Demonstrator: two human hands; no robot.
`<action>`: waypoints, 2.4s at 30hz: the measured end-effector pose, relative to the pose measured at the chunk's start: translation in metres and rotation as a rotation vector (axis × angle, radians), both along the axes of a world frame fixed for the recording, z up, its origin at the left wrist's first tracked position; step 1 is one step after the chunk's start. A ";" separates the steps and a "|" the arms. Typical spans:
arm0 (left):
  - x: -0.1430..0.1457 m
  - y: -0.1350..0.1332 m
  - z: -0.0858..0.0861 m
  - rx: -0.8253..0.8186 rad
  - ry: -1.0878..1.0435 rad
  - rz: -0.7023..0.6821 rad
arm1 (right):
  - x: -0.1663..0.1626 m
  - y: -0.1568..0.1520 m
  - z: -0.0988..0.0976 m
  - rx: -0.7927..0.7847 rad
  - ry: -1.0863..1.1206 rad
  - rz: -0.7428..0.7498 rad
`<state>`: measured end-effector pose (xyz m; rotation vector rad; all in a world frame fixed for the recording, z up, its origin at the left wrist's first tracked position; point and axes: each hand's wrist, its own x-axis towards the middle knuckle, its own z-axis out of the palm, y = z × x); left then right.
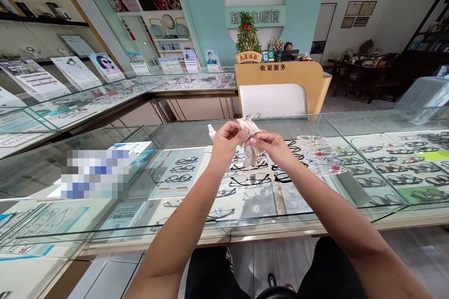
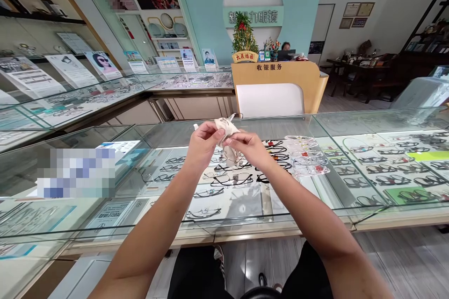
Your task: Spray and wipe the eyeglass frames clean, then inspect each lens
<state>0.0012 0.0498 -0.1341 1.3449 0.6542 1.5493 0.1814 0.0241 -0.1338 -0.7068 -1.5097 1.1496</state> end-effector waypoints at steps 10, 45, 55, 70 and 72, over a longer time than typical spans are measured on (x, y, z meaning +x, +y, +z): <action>-0.006 -0.002 0.007 -0.155 0.093 -0.184 | 0.006 0.005 -0.001 0.015 -0.032 0.072; 0.000 -0.015 0.012 0.018 0.132 -0.262 | 0.011 -0.004 0.014 -0.279 0.105 0.186; 0.005 -0.017 0.008 0.017 0.069 0.039 | 0.005 -0.007 0.010 -0.256 0.079 0.233; 0.006 -0.025 0.010 0.006 0.056 -0.056 | 0.002 -0.007 -0.003 -0.170 -0.006 0.268; 0.005 -0.024 0.008 0.019 0.051 0.023 | -0.002 -0.009 -0.005 -0.154 -0.002 0.253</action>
